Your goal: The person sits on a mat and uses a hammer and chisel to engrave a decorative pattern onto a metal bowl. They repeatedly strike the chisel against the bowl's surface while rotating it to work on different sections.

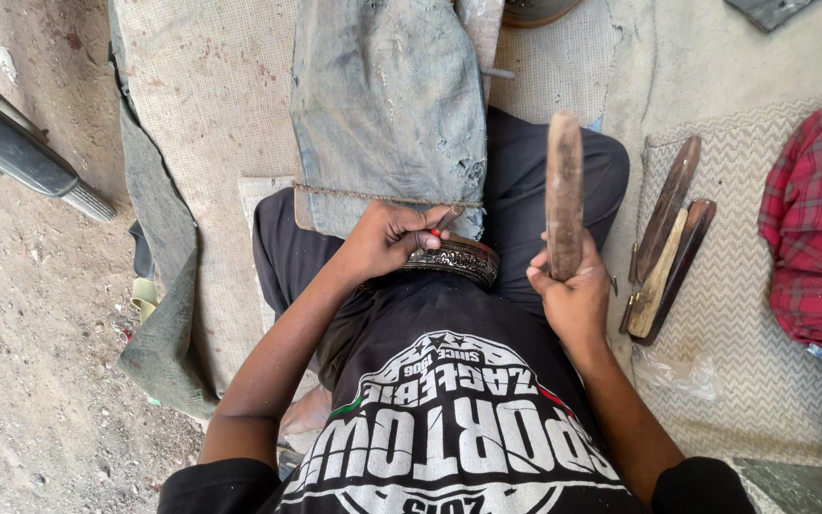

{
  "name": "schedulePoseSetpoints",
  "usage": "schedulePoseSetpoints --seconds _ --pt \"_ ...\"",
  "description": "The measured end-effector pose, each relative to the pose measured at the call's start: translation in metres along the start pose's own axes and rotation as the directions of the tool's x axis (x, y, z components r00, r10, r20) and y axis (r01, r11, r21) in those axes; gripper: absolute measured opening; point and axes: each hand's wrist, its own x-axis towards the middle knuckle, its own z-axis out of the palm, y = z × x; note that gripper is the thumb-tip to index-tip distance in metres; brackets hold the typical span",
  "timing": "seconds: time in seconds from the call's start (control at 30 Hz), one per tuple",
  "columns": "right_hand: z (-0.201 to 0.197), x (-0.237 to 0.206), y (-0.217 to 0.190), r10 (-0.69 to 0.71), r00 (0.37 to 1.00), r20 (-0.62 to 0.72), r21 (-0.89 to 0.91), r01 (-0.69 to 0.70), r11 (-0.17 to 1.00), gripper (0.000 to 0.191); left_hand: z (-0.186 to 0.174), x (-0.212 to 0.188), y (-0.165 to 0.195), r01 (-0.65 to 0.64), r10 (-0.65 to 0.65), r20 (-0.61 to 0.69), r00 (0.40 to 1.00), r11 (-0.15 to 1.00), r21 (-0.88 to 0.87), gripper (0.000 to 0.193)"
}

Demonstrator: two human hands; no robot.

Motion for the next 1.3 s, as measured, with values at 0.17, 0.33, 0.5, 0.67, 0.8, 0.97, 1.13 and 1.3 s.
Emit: schedulePoseSetpoints --seconds 0.17,0.33,0.5,0.67,0.8,0.97,1.13,1.3 --pt "0.002 0.0 0.003 0.01 1.0 -0.004 -0.067 -0.011 0.998 0.043 -0.003 0.002 0.003 0.001 -0.001 0.023 1.0 1.0 -0.015 0.026" --pt "0.002 0.001 0.005 -0.159 0.987 -0.025 -0.257 0.148 0.955 0.046 -0.003 0.004 0.003 -0.033 0.035 0.023 0.999 0.994 -0.108 0.02" --pt "0.003 -0.001 0.004 -0.121 0.992 -0.022 -0.129 0.117 0.985 0.04 -0.005 0.004 0.003 0.036 -0.033 0.047 0.998 0.997 -0.075 0.019" --pt "0.003 -0.005 0.002 -0.065 0.998 0.004 0.044 0.064 0.997 0.037 -0.006 0.004 0.007 0.044 -0.045 0.071 0.996 0.999 0.013 0.02" --pt "-0.009 -0.003 0.006 -0.038 0.997 0.066 -0.348 0.059 0.936 0.039 0.001 0.006 0.011 -0.084 0.085 0.033 0.996 0.996 -0.033 0.041" --pt "-0.003 0.003 0.018 0.013 0.999 -0.033 0.16 -0.007 0.987 0.05 0.002 0.011 0.01 -0.027 0.026 0.081 0.996 1.0 0.011 0.043" --pt "0.011 -0.003 0.03 -0.103 0.995 0.002 -0.128 0.103 0.986 0.028 0.001 0.009 0.01 -0.07 0.065 0.095 0.993 0.996 0.055 0.032" --pt "0.01 -0.014 0.03 -0.12 0.992 -0.034 -0.16 0.113 0.981 0.03 0.0 0.011 0.011 -0.059 0.048 0.144 0.988 0.996 0.07 0.042"
